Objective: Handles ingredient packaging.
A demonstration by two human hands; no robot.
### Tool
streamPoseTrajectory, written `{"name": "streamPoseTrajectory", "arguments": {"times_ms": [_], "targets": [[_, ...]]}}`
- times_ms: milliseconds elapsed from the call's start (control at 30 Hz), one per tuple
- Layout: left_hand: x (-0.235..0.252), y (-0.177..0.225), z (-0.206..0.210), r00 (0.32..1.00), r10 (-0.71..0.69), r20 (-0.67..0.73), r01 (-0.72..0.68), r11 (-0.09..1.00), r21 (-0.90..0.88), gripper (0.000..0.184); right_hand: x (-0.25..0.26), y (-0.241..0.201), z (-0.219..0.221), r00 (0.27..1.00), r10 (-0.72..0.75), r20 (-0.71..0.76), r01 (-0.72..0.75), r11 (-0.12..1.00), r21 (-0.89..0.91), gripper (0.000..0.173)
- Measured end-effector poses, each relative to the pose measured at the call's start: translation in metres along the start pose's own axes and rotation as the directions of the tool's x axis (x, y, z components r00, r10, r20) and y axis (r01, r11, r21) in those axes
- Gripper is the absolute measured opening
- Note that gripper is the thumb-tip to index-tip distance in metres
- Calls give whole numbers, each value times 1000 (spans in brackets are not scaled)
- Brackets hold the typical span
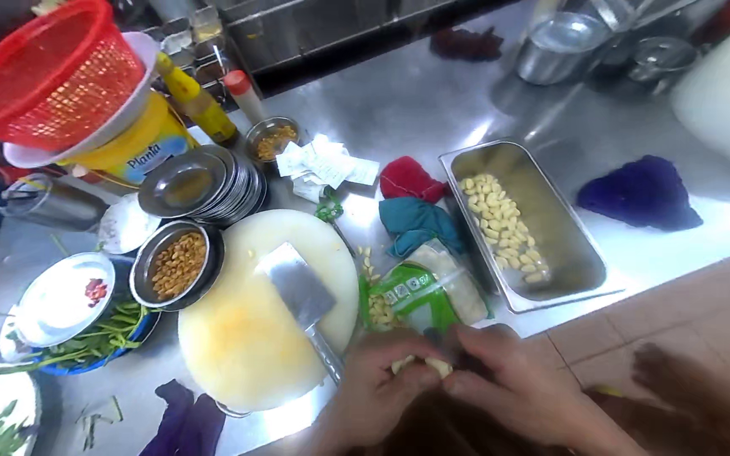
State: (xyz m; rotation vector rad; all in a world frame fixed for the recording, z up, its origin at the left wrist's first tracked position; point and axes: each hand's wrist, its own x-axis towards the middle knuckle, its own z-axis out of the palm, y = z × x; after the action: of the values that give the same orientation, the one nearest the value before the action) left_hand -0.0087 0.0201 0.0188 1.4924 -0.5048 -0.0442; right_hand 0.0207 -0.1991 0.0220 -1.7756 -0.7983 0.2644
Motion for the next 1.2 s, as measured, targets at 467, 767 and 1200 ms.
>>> {"name": "streamPoseTrajectory", "arguments": {"times_ms": [467,767,1200], "targets": [[-15,1,-16,967,17,253,-23,1000,20,47,-14,-12,22,997,-27,77,27,1000,-9,42],[-33,-14,-12,991,-67,-112,88,976,199,38,-13,0,41,998,55,15,-54,998,-45,43],[14,-4,-38,793,-309,-524,400,914,65,16,19,5,35,585,706,399,-398,678,-617,25]]}}
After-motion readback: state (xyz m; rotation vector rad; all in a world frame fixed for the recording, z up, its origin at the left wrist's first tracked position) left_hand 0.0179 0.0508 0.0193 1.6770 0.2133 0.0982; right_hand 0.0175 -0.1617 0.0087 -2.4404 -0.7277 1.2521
